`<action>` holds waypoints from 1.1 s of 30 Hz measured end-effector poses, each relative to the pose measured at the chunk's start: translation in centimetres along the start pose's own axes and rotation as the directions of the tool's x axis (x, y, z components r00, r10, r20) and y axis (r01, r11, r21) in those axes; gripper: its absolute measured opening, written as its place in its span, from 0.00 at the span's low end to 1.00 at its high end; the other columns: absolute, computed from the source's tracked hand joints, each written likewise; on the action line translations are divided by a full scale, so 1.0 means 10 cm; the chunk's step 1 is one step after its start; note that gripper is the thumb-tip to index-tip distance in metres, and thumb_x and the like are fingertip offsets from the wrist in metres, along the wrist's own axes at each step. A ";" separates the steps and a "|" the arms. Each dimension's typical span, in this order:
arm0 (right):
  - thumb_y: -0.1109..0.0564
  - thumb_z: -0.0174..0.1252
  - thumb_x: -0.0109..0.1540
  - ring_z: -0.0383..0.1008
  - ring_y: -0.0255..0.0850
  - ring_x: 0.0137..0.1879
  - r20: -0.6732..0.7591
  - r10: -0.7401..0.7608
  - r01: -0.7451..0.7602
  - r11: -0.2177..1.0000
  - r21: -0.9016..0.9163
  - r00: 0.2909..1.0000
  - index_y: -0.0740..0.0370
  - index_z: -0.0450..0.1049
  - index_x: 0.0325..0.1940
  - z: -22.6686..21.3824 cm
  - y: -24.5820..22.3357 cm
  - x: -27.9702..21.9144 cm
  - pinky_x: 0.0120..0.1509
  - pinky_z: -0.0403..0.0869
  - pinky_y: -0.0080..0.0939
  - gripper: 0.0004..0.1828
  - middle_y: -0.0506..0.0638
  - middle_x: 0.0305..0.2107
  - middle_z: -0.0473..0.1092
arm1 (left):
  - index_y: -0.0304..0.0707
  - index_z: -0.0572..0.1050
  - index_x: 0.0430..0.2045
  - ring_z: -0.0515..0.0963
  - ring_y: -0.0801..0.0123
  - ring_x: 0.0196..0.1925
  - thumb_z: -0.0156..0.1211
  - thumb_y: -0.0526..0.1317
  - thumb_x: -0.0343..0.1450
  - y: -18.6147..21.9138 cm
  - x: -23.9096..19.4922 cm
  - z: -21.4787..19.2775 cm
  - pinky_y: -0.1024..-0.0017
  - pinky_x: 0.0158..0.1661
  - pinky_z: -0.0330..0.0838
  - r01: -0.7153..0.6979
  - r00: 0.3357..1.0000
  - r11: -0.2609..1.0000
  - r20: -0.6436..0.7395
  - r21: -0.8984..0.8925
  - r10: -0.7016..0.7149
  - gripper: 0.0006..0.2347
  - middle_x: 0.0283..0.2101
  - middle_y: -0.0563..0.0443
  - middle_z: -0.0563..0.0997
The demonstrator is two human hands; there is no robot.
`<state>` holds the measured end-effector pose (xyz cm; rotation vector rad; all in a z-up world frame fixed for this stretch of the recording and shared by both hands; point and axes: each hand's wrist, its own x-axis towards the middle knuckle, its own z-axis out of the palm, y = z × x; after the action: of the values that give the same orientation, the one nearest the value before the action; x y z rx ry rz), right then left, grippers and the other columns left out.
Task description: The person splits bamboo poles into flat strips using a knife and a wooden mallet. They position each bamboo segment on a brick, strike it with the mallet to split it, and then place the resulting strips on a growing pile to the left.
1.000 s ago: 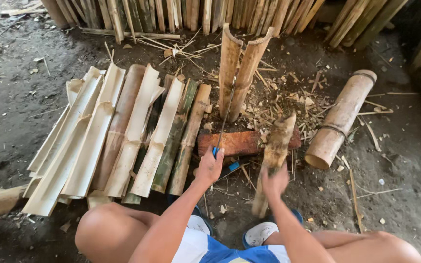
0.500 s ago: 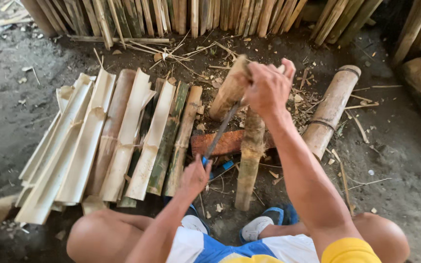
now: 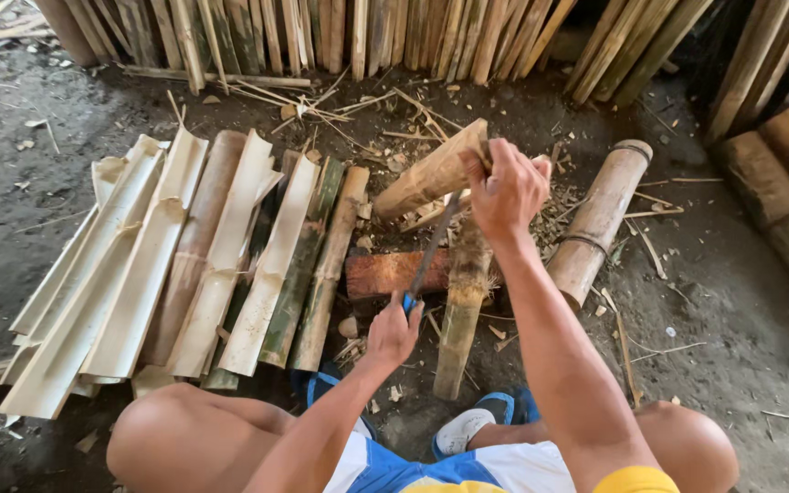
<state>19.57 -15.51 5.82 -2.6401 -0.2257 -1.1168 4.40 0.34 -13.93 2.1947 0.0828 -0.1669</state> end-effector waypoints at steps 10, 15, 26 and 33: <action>0.33 0.55 0.70 0.67 0.37 0.29 -0.093 -0.101 0.096 0.994 -0.060 0.991 0.51 0.69 0.30 -0.03 -0.07 -0.11 0.46 0.62 0.45 0.24 0.42 0.23 0.70 | 0.33 0.67 0.48 0.80 0.30 0.44 0.48 0.54 0.75 -0.38 0.27 0.44 0.42 0.46 0.74 0.238 0.971 0.969 0.013 0.065 -0.239 0.21 0.38 0.25 0.82; 0.34 0.56 0.71 0.64 0.37 0.27 -0.048 -0.133 0.134 0.991 0.011 0.990 0.53 0.70 0.30 -0.06 -0.01 -0.40 0.46 0.61 0.44 0.25 0.42 0.22 0.69 | 0.32 0.65 0.52 0.78 0.27 0.46 0.46 0.55 0.77 -0.84 0.01 0.75 0.40 0.48 0.71 0.367 0.926 0.929 0.081 0.045 -0.369 0.22 0.41 0.22 0.79; 0.43 0.63 0.61 0.71 0.37 0.27 0.151 -0.197 0.127 0.917 0.379 0.969 0.54 0.79 0.34 -0.94 -0.60 -1.22 0.40 0.67 0.45 0.14 0.45 0.21 0.73 | 0.37 0.61 0.66 0.71 0.41 0.66 0.41 0.73 0.68 0.14 0.25 0.04 0.44 0.59 0.69 0.553 0.812 -0.381 0.583 -0.741 0.045 0.42 0.64 0.38 0.73; 0.51 0.60 0.64 0.77 0.40 0.46 0.826 0.281 -0.663 0.735 0.142 0.488 0.61 0.74 0.60 -0.74 -0.09 -1.32 0.50 0.74 0.43 0.22 0.52 0.46 0.77 | 0.40 0.72 0.60 0.82 0.55 0.56 0.60 0.63 0.66 0.09 0.02 0.05 0.52 0.58 0.76 0.596 0.800 -0.387 0.562 -0.703 0.211 0.33 0.56 0.44 0.81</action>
<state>5.16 -17.42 1.39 -2.3081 0.1269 0.2951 4.67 -0.59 -13.57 0.1009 0.2688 -0.6450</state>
